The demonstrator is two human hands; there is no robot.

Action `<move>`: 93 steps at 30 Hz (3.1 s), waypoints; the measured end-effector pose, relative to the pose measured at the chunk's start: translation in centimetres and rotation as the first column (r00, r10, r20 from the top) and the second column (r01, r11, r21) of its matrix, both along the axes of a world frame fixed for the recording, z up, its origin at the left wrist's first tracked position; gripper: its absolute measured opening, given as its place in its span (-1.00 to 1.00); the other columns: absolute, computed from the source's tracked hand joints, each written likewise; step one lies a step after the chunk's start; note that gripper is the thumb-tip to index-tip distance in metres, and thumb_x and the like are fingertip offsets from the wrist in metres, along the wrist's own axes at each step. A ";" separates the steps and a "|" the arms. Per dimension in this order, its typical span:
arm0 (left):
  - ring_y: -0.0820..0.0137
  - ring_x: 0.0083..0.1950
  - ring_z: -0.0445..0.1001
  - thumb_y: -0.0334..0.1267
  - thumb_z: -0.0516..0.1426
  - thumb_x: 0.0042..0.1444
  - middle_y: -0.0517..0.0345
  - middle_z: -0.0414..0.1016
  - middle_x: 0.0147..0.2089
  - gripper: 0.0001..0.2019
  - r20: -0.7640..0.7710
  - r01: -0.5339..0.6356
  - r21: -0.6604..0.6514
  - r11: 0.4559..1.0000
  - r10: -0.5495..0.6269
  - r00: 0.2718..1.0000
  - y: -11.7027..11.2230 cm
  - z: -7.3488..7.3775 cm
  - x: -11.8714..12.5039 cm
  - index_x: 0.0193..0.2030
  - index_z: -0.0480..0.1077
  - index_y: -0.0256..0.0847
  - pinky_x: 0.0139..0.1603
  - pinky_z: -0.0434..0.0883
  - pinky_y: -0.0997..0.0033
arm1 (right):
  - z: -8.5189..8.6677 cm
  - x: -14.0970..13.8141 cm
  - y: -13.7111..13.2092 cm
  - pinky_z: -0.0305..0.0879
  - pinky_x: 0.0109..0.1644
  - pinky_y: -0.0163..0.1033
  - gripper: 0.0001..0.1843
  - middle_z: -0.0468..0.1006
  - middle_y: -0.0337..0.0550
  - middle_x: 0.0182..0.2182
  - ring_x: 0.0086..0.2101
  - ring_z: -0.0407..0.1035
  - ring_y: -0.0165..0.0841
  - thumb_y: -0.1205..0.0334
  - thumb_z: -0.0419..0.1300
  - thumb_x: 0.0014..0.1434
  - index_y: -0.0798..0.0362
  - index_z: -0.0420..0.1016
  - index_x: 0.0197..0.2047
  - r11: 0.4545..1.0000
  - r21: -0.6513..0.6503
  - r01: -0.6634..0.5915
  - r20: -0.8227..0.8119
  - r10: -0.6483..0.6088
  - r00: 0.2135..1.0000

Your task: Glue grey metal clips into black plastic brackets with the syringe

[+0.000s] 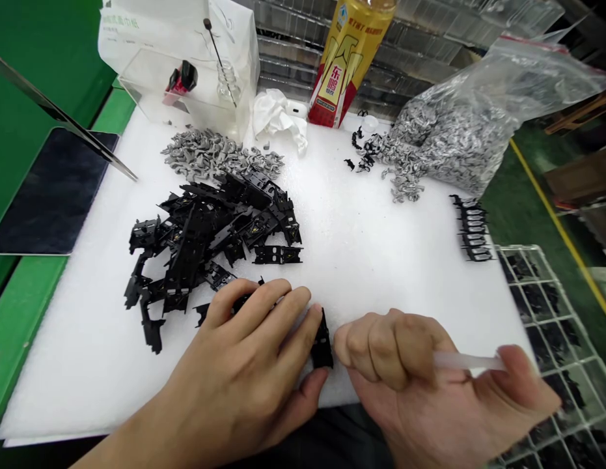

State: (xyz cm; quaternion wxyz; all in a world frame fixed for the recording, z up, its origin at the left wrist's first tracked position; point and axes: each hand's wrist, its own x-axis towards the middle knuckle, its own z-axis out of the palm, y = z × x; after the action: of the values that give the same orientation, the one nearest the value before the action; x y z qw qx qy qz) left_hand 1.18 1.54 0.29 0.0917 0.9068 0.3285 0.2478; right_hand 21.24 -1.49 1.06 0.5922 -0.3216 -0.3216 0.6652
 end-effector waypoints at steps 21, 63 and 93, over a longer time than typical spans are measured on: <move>0.02 0.17 0.51 -0.13 0.18 0.40 -0.10 0.63 0.14 -0.67 0.005 -0.004 -0.012 1.000 0.004 1.000 0.0 -0.1 0.0 0.13 0.57 -0.32 0.17 0.24 -0.03 | -0.1 0.4 -0.5 0.08 -0.37 -0.05 -0.39 -0.02 -0.31 -0.65 -0.57 0.00 -0.34 -0.40 -0.15 0.27 -0.05 0.07 -0.51 1.000 0.020 0.007 0.018 -0.008 1.000; 0.02 0.16 0.51 -0.11 0.20 0.38 -0.10 0.63 0.13 -0.65 0.020 -0.010 0.010 1.000 0.009 1.000 -0.1 -0.4 0.0 0.13 0.58 -0.32 0.19 0.24 -0.04 | -0.2 0.6 -2.1 0.18 -0.26 -0.02 -0.38 0.21 -0.30 -0.53 -0.43 0.18 -0.29 -0.35 0.20 0.32 -0.05 0.20 -0.49 1.000 -0.030 0.008 -0.010 -0.008 1.000; 0.02 0.16 0.51 -0.09 0.19 0.39 -0.11 0.61 0.14 -0.64 0.006 -0.008 0.029 1.000 0.008 1.000 0.0 -0.3 0.1 0.13 0.57 -0.33 0.19 0.23 -0.05 | -0.4 0.5 -2.2 0.16 -0.28 -0.03 -0.37 0.12 -0.32 -0.59 -0.49 0.10 -0.33 -0.31 0.19 0.31 -0.03 0.11 -0.52 0.997 -0.047 0.062 -0.063 -0.065 0.996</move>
State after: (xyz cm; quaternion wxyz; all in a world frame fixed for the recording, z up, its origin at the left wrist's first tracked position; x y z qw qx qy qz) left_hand 1.29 1.54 -0.01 0.0786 0.9061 0.3281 0.2553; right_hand 21.70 -3.66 0.63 0.6157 -0.3233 -0.2767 0.6632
